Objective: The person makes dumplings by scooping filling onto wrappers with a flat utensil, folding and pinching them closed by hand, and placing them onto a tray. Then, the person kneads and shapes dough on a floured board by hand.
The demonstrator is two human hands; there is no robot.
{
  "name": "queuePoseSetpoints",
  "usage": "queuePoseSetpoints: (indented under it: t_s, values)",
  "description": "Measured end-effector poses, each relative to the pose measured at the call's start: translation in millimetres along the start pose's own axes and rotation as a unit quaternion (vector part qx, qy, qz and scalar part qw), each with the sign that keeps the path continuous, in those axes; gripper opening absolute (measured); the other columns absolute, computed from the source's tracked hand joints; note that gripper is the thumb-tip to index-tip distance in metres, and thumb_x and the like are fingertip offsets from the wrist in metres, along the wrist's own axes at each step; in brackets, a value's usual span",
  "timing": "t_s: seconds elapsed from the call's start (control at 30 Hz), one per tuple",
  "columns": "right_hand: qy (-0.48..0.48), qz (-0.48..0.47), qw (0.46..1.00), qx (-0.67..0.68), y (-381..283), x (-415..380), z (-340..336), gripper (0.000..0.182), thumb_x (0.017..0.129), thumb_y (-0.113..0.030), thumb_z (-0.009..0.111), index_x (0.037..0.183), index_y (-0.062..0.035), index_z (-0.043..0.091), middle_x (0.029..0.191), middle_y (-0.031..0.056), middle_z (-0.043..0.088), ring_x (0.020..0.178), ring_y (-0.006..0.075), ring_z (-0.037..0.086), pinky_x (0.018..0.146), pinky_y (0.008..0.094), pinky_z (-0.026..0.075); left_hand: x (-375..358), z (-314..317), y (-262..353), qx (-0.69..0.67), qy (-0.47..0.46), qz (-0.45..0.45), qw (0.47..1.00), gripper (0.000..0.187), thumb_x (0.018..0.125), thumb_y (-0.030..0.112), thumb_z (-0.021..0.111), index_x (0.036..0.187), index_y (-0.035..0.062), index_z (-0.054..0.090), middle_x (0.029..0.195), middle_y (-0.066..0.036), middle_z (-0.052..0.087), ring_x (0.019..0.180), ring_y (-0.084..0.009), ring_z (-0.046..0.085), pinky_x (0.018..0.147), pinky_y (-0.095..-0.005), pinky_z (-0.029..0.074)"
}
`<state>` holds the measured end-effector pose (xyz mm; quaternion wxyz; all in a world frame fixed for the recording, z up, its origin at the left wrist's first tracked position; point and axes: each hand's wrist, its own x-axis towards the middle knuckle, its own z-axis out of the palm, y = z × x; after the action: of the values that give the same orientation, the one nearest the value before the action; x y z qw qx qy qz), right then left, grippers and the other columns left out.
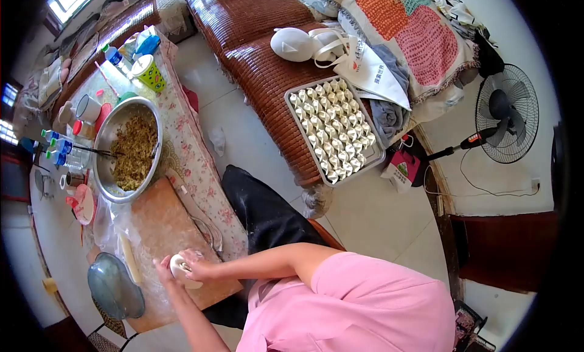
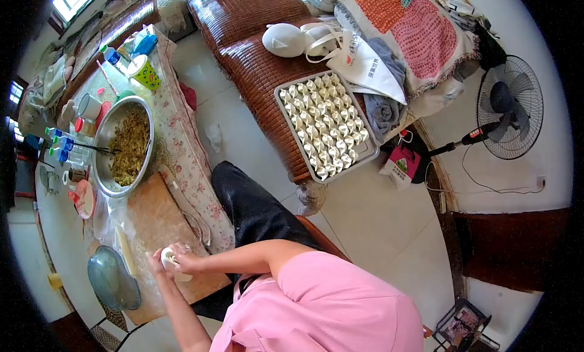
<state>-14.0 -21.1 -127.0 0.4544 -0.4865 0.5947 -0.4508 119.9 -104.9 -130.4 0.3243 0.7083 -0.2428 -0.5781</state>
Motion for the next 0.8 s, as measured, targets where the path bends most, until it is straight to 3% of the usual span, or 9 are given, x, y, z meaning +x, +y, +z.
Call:
queuePoseSetpoints:
  t_s: [0.03, 0.1, 0.17, 0.23, 0.27, 0.33, 0.5, 0.63, 0.8]
  values:
    - [-0.005, 0.004, 1.0, 0.003, 6, -4, 3, 0.054, 0.07, -0.014, 0.066, 0.119, -0.0035, 0.045, 0.12, 0.023, 0.046, 0.115, 0.0365, 0.044, 0.098, 0.0409, 0.034, -25, -1, 7, 0.002, 0.006, -0.004, 1.0, 0.064, 0.094, 0.051, 0.029, 0.109, -0.0052, 0.055, 0.098, -0.013, 0.061, 0.091, -0.0253, 0.058, 0.081, -0.0388, 0.046]
    - [-0.118, -0.255, 0.958, 0.053, 7, -14, 3, 0.048, 0.07, -0.012, 0.065, 0.114, -0.0063, 0.047, 0.119, 0.0188, 0.046, 0.111, 0.0345, 0.045, 0.094, 0.0393, 0.035, -79, 8, 12, 0.064, 0.035, -0.015, 0.997, 0.062, 0.093, 0.051, 0.031, 0.104, -0.0043, 0.056, 0.096, -0.012, 0.061, 0.09, -0.0234, 0.057, 0.079, -0.0363, 0.046]
    - [-0.058, -0.294, 0.949, 0.097, -2, -31, -9, 0.048, 0.069, -0.011, 0.065, 0.113, -0.0067, 0.047, 0.117, 0.0149, 0.048, 0.108, 0.0328, 0.046, 0.091, 0.0384, 0.037, -75, -14, -41, 0.036, 0.015, 0.047, 0.998, 0.054, 0.095, 0.046, 0.033, 0.101, -0.0013, 0.057, 0.095, -0.01, 0.061, 0.089, -0.0223, 0.057, 0.08, -0.0369, 0.046]
    - [-0.197, -0.26, 0.939, 0.109, -9, -34, -35, 0.044, 0.073, -0.01, 0.062, 0.114, -0.0057, 0.046, 0.117, 0.0148, 0.048, 0.108, 0.0327, 0.046, 0.09, 0.0389, 0.037, -106, 4, -77, 0.266, 0.156, 0.338, 0.889, 0.042, 0.093, 0.041, 0.04, 0.097, 0.0026, 0.057, 0.093, -0.013, 0.062, 0.086, -0.0268, 0.06, 0.074, -0.0395, 0.048]
    - [-0.25, -0.208, 0.939, 0.111, 8, -29, -28, 0.042, 0.075, -0.011, 0.06, 0.115, -0.0047, 0.046, 0.117, 0.0176, 0.047, 0.109, 0.0344, 0.046, 0.09, 0.039, 0.037, -110, 11, -81, 0.265, 0.157, 0.331, 0.892, 0.042, 0.093, 0.041, 0.04, 0.097, 0.0026, 0.057, 0.093, -0.013, 0.062, 0.086, -0.0268, 0.06, 0.074, -0.0395, 0.048]
    - [-0.229, -0.189, 0.953, 0.064, -8, -30, -58, 0.043, 0.076, -0.012, 0.06, 0.116, -0.0042, 0.045, 0.117, 0.0189, 0.047, 0.11, 0.0353, 0.046, 0.091, 0.0391, 0.037, -109, 34, -79, 0.397, 0.241, 0.538, 0.703, 0.031, 0.092, 0.032, 0.045, 0.092, 0.0042, 0.058, 0.089, -0.013, 0.062, 0.086, -0.0316, 0.058, 0.076, -0.0421, 0.046]
    - [-0.057, -0.112, 0.992, -0.024, 30, -25, -18, 0.058, 0.075, -0.013, 0.062, 0.126, 0.0003, 0.039, 0.12, 0.0224, 0.045, 0.114, 0.0382, 0.043, 0.097, 0.0407, 0.036, -73, 36, -38, 0.458, 0.207, 0.452, 0.737, 0.036, 0.092, 0.027, 0.036, 0.091, 0.0003, 0.06, 0.089, -0.014, 0.062, 0.085, -0.0352, 0.057, 0.077, -0.0435, 0.044]
    - [-0.123, 0.065, 0.99, 0.028, 11, -2, -25, 0.064, 0.074, -0.018, 0.063, 0.129, 0.0015, 0.037, 0.125, 0.0231, 0.044, 0.116, 0.0367, 0.044, 0.098, 0.0397, 0.036, -60, 44, 0, 0.393, 0.236, 0.204, 0.865, 0.044, 0.092, 0.034, 0.032, 0.092, 0.0032, 0.063, 0.088, -0.016, 0.064, 0.085, -0.0329, 0.059, 0.077, -0.041, 0.044]
    - [-0.145, -0.003, 0.989, -0.025, -8, 0, -30, 0.067, 0.073, -0.019, 0.066, 0.13, -0.0025, 0.037, 0.126, 0.02, 0.043, 0.118, 0.0354, 0.042, 0.099, 0.0369, 0.036, -41, 24, 20, 0.044, 0.059, 0.029, 0.997, 0.058, 0.093, 0.047, 0.032, 0.096, -0.0032, 0.06, 0.094, -0.015, 0.062, 0.087, -0.0255, 0.059, 0.079, -0.0358, 0.046]
